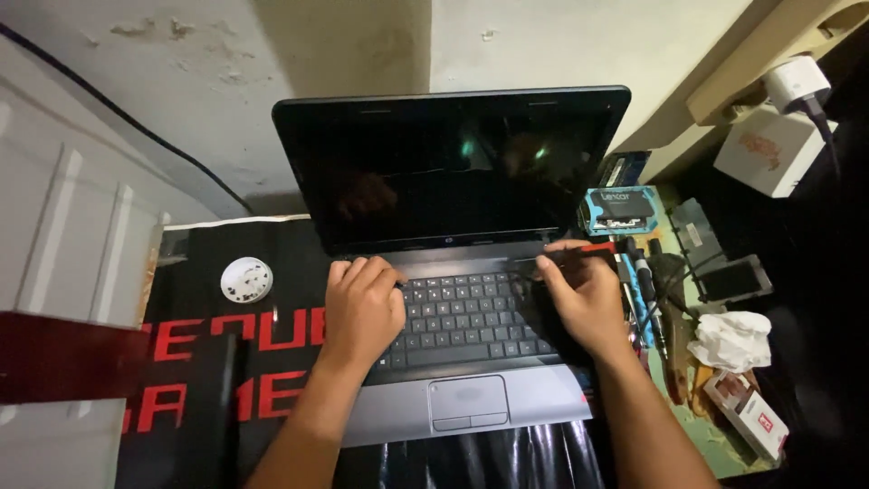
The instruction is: Using a small prying tool to carefully detach the keyboard panel from a laptop by releasing the internal plastic clips.
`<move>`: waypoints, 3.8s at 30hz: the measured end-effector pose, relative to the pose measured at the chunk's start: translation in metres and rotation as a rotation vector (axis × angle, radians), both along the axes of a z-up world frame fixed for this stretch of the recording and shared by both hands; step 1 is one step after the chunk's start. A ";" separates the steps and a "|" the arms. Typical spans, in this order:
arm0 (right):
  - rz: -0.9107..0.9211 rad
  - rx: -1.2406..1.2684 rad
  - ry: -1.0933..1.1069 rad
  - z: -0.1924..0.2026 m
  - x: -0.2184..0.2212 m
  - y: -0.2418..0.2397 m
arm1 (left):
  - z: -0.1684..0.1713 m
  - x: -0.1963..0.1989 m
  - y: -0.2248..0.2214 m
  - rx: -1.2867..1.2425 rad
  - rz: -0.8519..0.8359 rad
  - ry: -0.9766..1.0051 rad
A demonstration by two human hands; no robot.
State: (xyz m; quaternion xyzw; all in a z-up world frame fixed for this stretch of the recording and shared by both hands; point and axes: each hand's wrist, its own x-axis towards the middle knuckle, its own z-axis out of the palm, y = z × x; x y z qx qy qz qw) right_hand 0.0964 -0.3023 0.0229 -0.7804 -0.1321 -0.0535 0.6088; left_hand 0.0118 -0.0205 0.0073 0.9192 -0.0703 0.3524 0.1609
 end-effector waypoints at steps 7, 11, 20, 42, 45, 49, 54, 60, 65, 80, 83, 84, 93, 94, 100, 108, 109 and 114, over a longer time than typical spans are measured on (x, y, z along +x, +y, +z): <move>0.063 -0.157 -0.089 0.014 -0.014 0.018 | -0.005 0.001 0.004 -0.011 -0.004 0.046; 0.027 -0.224 -0.124 0.008 -0.015 0.020 | 0.001 0.000 0.002 -0.012 0.000 0.060; 0.125 -0.316 -0.485 0.043 -0.029 0.033 | -0.015 0.004 0.004 -0.007 0.000 0.052; -0.023 -0.180 -0.393 0.005 -0.032 0.059 | -0.030 0.013 0.008 0.023 0.016 -0.006; -0.058 -0.173 -0.381 0.000 -0.033 0.059 | -0.031 0.016 0.010 0.029 0.016 0.011; -0.041 -0.235 -0.390 -0.011 -0.035 0.055 | -0.028 0.013 0.007 0.041 0.012 0.013; -0.167 -0.280 -0.268 -0.001 -0.038 0.063 | -0.032 0.023 0.009 0.052 0.039 0.017; -0.206 -0.110 -0.380 -0.009 -0.028 0.062 | -0.027 0.035 0.006 0.052 0.061 0.112; -0.173 -0.098 -0.416 -0.006 -0.026 0.061 | -0.020 0.044 0.008 0.026 0.082 0.369; 0.128 -0.052 -0.194 0.029 -0.009 0.066 | 0.023 0.030 0.011 -0.018 -0.056 0.567; 0.148 0.019 -0.039 0.023 -0.003 0.063 | 0.012 0.033 0.009 -0.013 -0.065 0.526; 0.145 0.016 -0.027 0.023 -0.004 0.062 | 0.005 0.032 0.010 -0.017 -0.069 0.537; 0.154 0.027 0.055 0.005 -0.004 0.057 | -0.027 0.028 0.008 0.019 -0.024 0.188; 0.149 -0.026 0.022 0.004 -0.008 0.058 | -0.027 0.027 0.007 0.032 -0.015 0.164; 0.152 -0.100 0.007 0.008 -0.021 0.062 | -0.024 0.024 0.003 0.053 -0.015 0.114; 0.127 -0.241 -0.038 0.022 -0.028 0.069 | -0.027 0.023 0.003 0.069 -0.001 0.056; 0.112 -0.223 -0.051 0.023 -0.028 0.068 | -0.028 0.023 0.003 0.083 -0.012 0.063; 0.082 -0.193 -0.065 0.006 -0.020 0.058 | -0.027 0.029 -0.004 0.126 -0.027 0.075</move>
